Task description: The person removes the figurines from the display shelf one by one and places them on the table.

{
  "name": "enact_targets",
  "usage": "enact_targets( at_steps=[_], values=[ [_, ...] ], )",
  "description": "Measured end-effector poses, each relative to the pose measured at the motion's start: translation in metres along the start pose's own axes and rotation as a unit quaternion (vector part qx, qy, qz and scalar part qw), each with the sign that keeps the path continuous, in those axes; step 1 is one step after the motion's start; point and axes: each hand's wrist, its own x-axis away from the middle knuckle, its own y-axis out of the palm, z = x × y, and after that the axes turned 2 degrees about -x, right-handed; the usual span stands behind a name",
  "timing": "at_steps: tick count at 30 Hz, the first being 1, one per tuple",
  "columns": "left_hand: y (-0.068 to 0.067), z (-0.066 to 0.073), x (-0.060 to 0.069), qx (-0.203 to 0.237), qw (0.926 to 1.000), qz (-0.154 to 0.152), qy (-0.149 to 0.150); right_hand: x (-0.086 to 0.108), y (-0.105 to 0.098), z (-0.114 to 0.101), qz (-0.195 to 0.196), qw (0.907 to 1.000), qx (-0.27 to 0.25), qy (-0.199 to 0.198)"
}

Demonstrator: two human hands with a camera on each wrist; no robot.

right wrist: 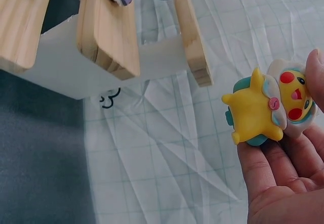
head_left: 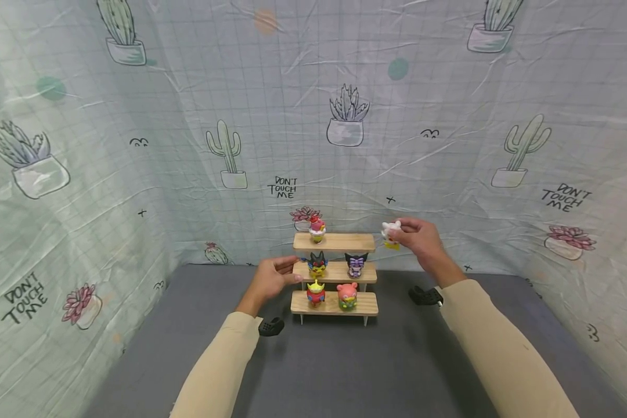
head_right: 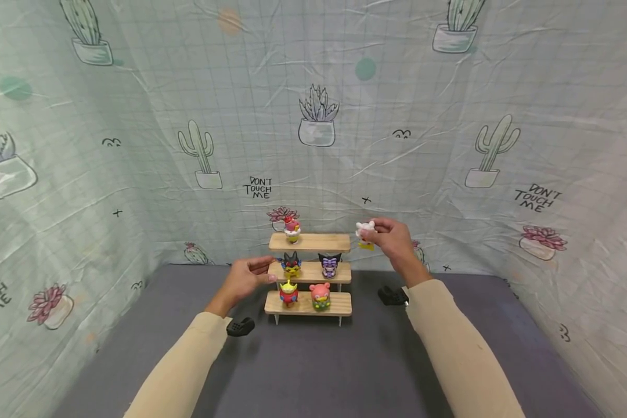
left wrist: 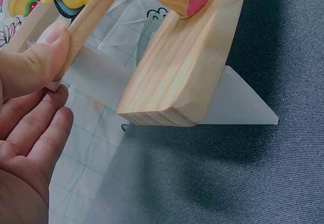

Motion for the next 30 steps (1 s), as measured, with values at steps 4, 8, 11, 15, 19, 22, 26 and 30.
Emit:
enact_targets(
  at_steps=[4, 8, 11, 15, 19, 22, 26, 30],
  values=[
    [0.001, -0.002, -0.001, 0.001, 1.0000, 0.003, 0.001, 0.002, -0.005, 0.001, 0.000, 1.0000, 0.000, 0.002],
    [0.001, -0.004, 0.000, 0.003, 1.0000, 0.004, -0.003, 0.003, -0.010, 0.002, 0.002, 1.0000, 0.003, 0.007],
    [0.001, -0.004, 0.000, 0.002, 1.0000, 0.002, -0.004, 0.004, -0.013, 0.004, 0.006, 0.9998, 0.012, 0.011],
    [0.001, -0.003, -0.001, 0.001, 1.0000, 0.001, -0.002, 0.005, -0.017, 0.004, 0.006, 0.9997, 0.022, 0.009],
    [0.000, -0.002, -0.002, -0.004, 1.0000, -0.001, 0.006, 0.007, -0.022, 0.006, 0.003, 0.9998, 0.020, 0.003],
    [0.000, -0.002, -0.002, -0.004, 1.0000, -0.001, 0.006, 0.009, -0.025, 0.007, 0.000, 0.9999, 0.017, -0.002],
    [0.000, -0.002, -0.002, 0.001, 1.0000, 0.004, -0.001, 0.011, -0.029, 0.010, 0.000, 0.9998, 0.020, -0.002],
    [0.000, -0.003, -0.001, 0.001, 1.0000, 0.006, -0.003, 0.013, -0.033, 0.013, 0.005, 0.9995, 0.030, 0.009]
  ],
)
